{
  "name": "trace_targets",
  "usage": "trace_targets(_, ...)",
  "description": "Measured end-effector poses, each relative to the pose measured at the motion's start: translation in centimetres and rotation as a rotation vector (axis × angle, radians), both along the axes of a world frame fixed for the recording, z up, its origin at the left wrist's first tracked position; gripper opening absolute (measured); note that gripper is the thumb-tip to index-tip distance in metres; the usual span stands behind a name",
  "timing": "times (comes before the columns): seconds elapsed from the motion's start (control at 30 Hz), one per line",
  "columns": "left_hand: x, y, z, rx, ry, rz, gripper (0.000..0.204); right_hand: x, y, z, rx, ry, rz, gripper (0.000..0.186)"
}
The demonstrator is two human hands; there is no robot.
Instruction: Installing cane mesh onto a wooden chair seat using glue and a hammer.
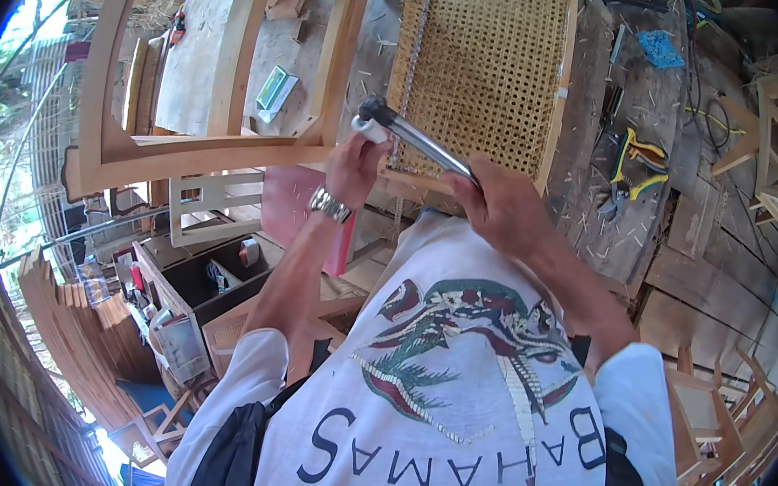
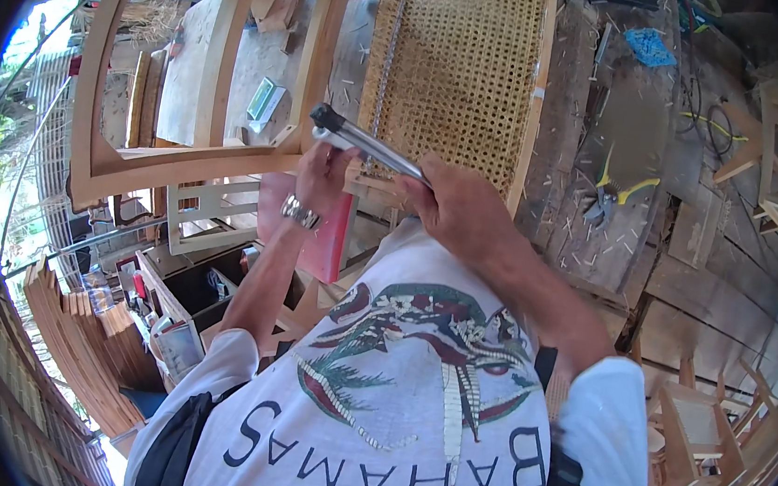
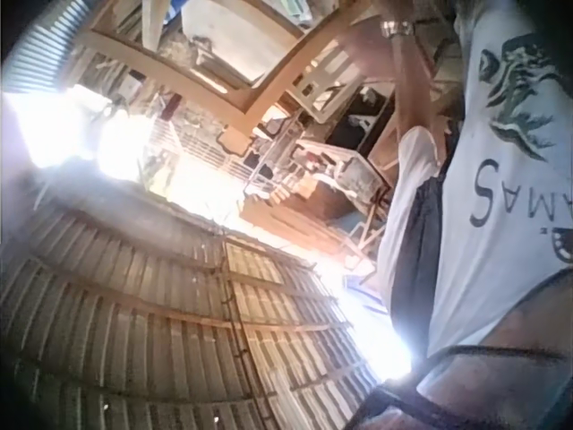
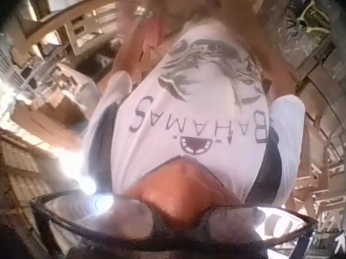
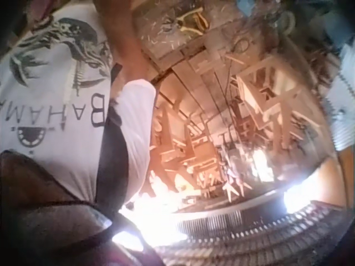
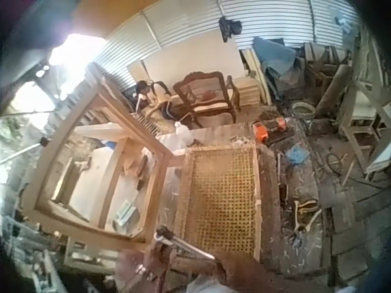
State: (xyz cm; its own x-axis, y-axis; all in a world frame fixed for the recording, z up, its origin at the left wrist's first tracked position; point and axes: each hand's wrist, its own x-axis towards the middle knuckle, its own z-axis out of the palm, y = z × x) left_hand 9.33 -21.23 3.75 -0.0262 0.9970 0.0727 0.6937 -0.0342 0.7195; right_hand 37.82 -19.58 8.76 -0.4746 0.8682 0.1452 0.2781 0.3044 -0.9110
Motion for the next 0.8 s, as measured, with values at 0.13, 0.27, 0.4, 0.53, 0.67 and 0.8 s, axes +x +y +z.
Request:
trace_targets(0.13,-0.1,-1.6,1.6,0.086,-0.235,0.080,0.013,1.9,-0.8,3.2,-0.221,0.098,-0.056,0.028)
trace_targets(0.27,0.3,-1.6,1.7,0.044,-0.334,0.109,0.014,2.7,-1.1,2.7,-0.246,0.070,-0.085,0.029)
trace_targets(0.4,-0.1,-1.2,1.4,0.029,-0.396,0.088,0.016,2.3,-1.4,2.4,-0.282,0.079,-0.049,0.031)
trace_targets(0.53,-0.4,-1.4,1.0,0.050,-0.142,0.021,0.018,1.9,-1.6,2.4,-0.301,0.052,-0.037,0.031)
trace_targets(0.67,-0.6,-1.2,0.9,0.051,-0.151,0.005,0.017,2.0,-1.2,2.4,-0.293,0.033,-0.029,0.031)
trace_targets(0.8,-0.7,-1.1,1.0,0.089,-0.079,-0.057,0.017,2.1,-0.8,3.8,-0.269,0.039,-0.017,0.030)
